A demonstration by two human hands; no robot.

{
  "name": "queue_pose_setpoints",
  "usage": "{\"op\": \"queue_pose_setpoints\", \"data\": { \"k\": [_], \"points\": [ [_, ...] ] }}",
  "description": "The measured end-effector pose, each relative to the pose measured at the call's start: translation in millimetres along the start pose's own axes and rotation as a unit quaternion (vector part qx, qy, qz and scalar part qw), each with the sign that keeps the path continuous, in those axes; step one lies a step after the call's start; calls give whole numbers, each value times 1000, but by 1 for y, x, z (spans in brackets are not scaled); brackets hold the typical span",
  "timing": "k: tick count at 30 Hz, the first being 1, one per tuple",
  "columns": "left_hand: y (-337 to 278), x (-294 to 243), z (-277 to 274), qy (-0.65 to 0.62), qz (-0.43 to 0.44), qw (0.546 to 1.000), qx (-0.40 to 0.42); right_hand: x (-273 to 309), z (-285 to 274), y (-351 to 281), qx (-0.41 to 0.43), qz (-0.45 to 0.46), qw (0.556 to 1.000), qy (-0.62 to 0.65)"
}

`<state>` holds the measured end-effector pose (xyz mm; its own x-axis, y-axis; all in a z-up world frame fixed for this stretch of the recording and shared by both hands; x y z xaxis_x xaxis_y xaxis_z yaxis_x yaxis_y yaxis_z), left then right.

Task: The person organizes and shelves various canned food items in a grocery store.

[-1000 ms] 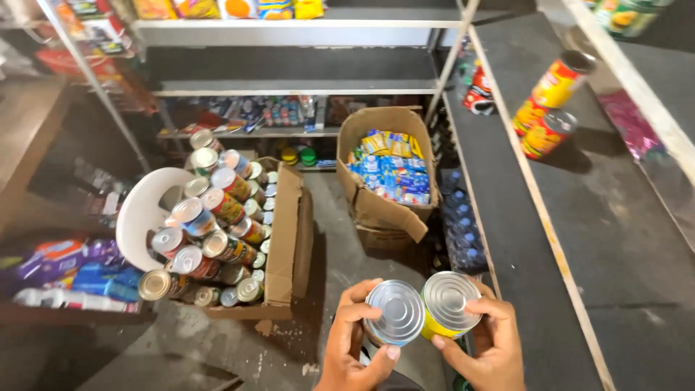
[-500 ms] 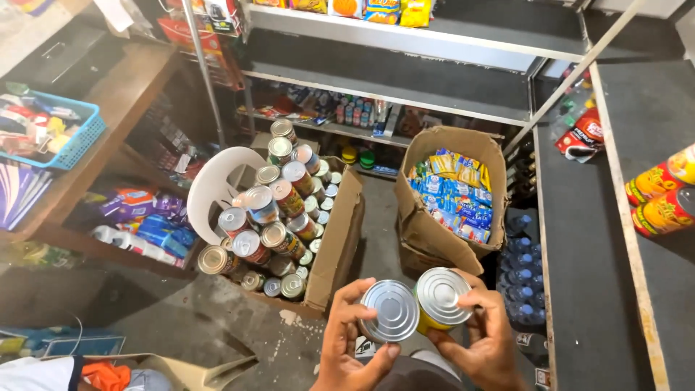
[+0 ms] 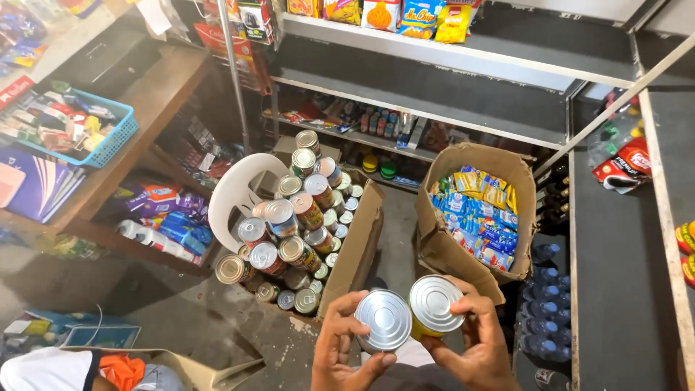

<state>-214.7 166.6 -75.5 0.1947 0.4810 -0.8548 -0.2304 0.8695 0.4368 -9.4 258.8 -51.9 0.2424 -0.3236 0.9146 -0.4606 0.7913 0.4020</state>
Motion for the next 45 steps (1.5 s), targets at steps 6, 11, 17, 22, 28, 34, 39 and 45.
{"op": "queue_pose_setpoints", "data": {
  "k": [6, 11, 17, 22, 28, 34, 39, 45],
  "points": [
    [25, -3, -13, 41, 11, 999, -6, -6, 6, 34, 24, 17, 999, 14],
    [58, -9, -33, 86, -24, 996, -31, -28, 9, 76, 46, 10, 999, 7],
    [107, -3, -58, 259, -56, 963, -53, -68, 14, 125, 41, 9, 998, -51],
    [119, 52, -75, 352, -117, 924, -94, -124, 8, 165, 26, 44, 986, -158],
    [137, 136, -91, 375, -133, 910, -118, -230, -7, 207, 51, 112, 966, -228],
    [159, 198, -107, 356, -241, 894, -128, -323, -9, 247, 115, 116, 931, -326],
    [171, 214, -109, 357, -239, 893, -136, -383, -4, 260, 145, 165, 924, -314],
    [178, 252, -113, 362, -263, 881, -152, -385, 9, 262, 141, 100, 928, -331]
  ]
}}
Point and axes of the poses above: each hand's wrist, its own y-axis towards the middle knuckle, its own z-axis out of the palm, x = y × z, the point moved 2 cm from there along y, towards the middle knuckle, and after that the axes turned 4 degrees about x, right-handed, at the moved point
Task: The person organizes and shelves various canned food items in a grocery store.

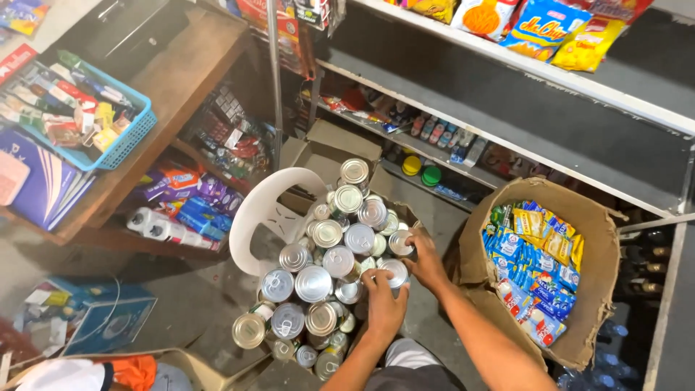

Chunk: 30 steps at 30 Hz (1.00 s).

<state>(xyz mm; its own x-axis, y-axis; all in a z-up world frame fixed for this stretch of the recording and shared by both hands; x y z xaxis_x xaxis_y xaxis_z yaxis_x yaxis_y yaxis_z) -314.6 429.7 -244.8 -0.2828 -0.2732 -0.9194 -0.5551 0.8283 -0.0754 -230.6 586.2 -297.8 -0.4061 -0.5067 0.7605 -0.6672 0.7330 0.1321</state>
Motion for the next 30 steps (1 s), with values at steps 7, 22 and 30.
{"op": "queue_pose_setpoints", "data": {
  "k": [7, 22, 30],
  "points": [
    [23, 26, 20, 9, 8, 1000, -26, -6, -1, -3, 15, 1, 1000, 14],
    [19, 37, 28, 100, 19, 994, -30, -6, 2, -9, 28, 87, 995, 36],
    [23, 35, 28, 148, 0, 989, -6, -21, 10, -10, 18, 54, 998, 14]
  ]
}}
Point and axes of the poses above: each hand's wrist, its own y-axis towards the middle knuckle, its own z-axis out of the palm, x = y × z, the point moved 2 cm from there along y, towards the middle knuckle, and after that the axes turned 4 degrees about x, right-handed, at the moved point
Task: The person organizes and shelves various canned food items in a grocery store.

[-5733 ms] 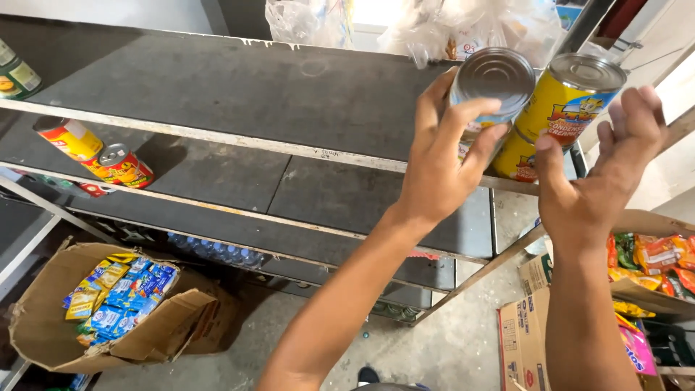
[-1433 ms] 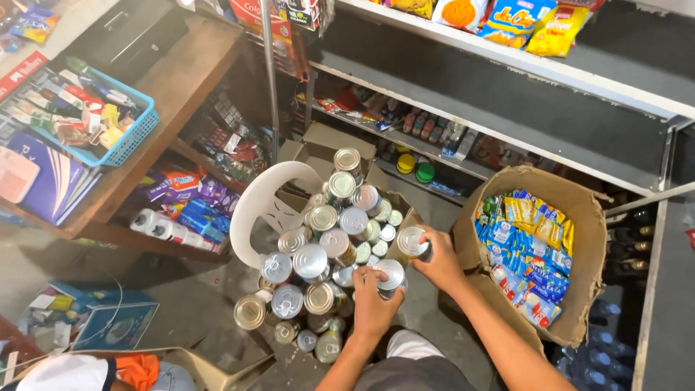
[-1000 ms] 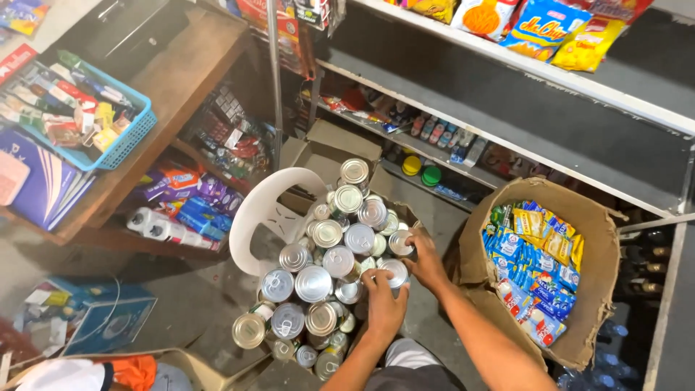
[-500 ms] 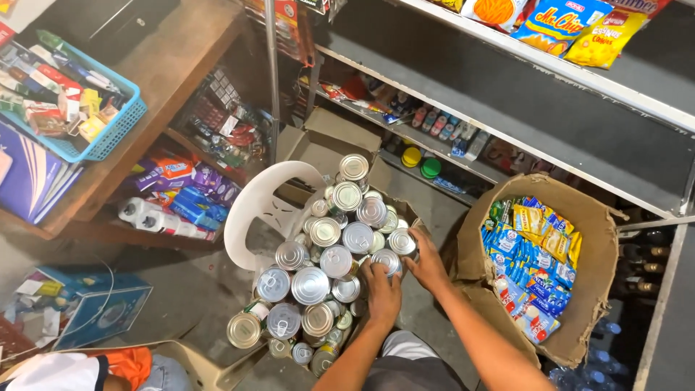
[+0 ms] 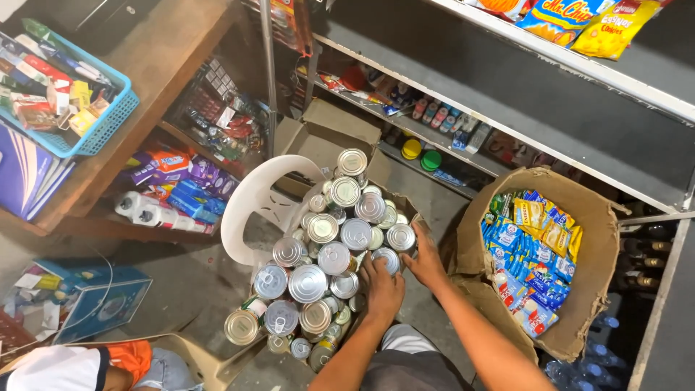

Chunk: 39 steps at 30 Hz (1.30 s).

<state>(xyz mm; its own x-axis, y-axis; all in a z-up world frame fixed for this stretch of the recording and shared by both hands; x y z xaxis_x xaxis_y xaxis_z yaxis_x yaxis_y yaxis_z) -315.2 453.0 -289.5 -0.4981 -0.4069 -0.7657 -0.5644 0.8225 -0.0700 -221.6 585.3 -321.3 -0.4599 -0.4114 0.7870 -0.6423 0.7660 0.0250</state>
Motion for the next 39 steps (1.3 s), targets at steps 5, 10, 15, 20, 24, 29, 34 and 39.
{"op": "queue_pose_setpoints", "data": {
  "k": [5, 10, 15, 20, 24, 29, 34, 39],
  "points": [
    [-2, -2, -4, -2, 7, 1000, -6, 15, -9, -4, -5, 6, 1000, 6],
    [-7, -11, -14, -6, 10, 1000, 2, 18, -14, -16, 8, 72, 997, 24],
    [-24, -24, -30, 31, 106, 992, 60, 0, -10, -38, -24, 214, 976, 41],
    [-48, -17, -43, -43, 99, 970, 218, -35, 11, -92, -87, 169, 980, 52],
    [-57, -23, -55, -36, 122, 959, 252, -4, -4, -117, -106, 179, 973, 96],
    [-63, -46, -70, -68, 147, 947, 279, 39, -30, -152, -143, 189, 966, 108],
    [-85, -68, -73, -73, 163, 923, 340, 79, -58, -192, -220, 183, 948, 137],
    [-111, -85, -63, -103, 198, 901, 371, 116, -86, -242, -302, 169, 916, 204]
  ]
}}
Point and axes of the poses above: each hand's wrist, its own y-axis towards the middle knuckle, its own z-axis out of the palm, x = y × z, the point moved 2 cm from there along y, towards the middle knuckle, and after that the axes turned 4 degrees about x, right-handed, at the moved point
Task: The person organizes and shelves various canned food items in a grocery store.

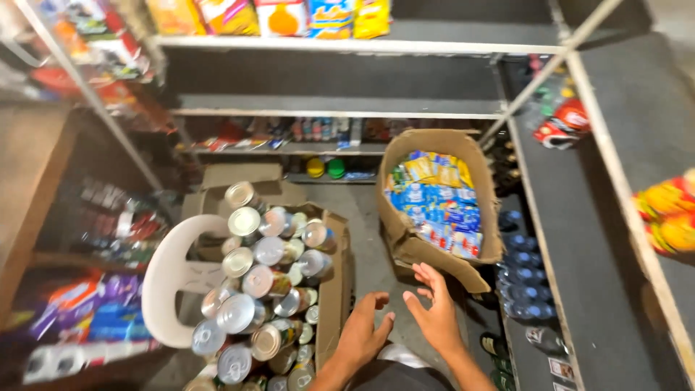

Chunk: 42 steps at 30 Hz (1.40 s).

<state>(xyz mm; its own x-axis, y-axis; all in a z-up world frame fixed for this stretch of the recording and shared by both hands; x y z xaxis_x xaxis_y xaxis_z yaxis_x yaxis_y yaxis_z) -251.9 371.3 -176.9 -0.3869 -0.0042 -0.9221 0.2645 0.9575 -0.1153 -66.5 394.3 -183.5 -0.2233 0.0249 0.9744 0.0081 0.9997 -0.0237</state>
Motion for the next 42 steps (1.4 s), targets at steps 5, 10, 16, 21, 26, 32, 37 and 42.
{"op": "queue_pose_setpoints", "data": {
  "k": [5, 10, 16, 21, 26, 32, 37, 42],
  "points": [
    [-4, -44, 20, -43, 49, 997, 46, 26, -39, -57, -93, -15, 995, 33],
    [-16, -78, 46, -77, 120, 985, 95, 43, -71, -115, -184, -37, 981, 43],
    [-48, -107, 74, -110, 133, 975, 141, 54, -99, -172, -273, -51, 959, 58],
    [-75, -115, 88, -129, 146, 967, 162, 67, -112, -198, -316, -70, 945, 56],
    [-82, -113, 96, -117, 170, 962, 180, 90, -119, -207, -349, -91, 931, 54],
    [-88, -121, 111, -148, 135, 952, 232, 112, -124, -238, -394, -90, 914, 35],
    [-99, -147, 132, -119, 159, 932, 305, 119, -132, -280, -461, -104, 881, 3],
    [-113, -172, 158, -124, 206, 887, 395, 124, -143, -321, -540, -112, 833, -40]
  ]
}}
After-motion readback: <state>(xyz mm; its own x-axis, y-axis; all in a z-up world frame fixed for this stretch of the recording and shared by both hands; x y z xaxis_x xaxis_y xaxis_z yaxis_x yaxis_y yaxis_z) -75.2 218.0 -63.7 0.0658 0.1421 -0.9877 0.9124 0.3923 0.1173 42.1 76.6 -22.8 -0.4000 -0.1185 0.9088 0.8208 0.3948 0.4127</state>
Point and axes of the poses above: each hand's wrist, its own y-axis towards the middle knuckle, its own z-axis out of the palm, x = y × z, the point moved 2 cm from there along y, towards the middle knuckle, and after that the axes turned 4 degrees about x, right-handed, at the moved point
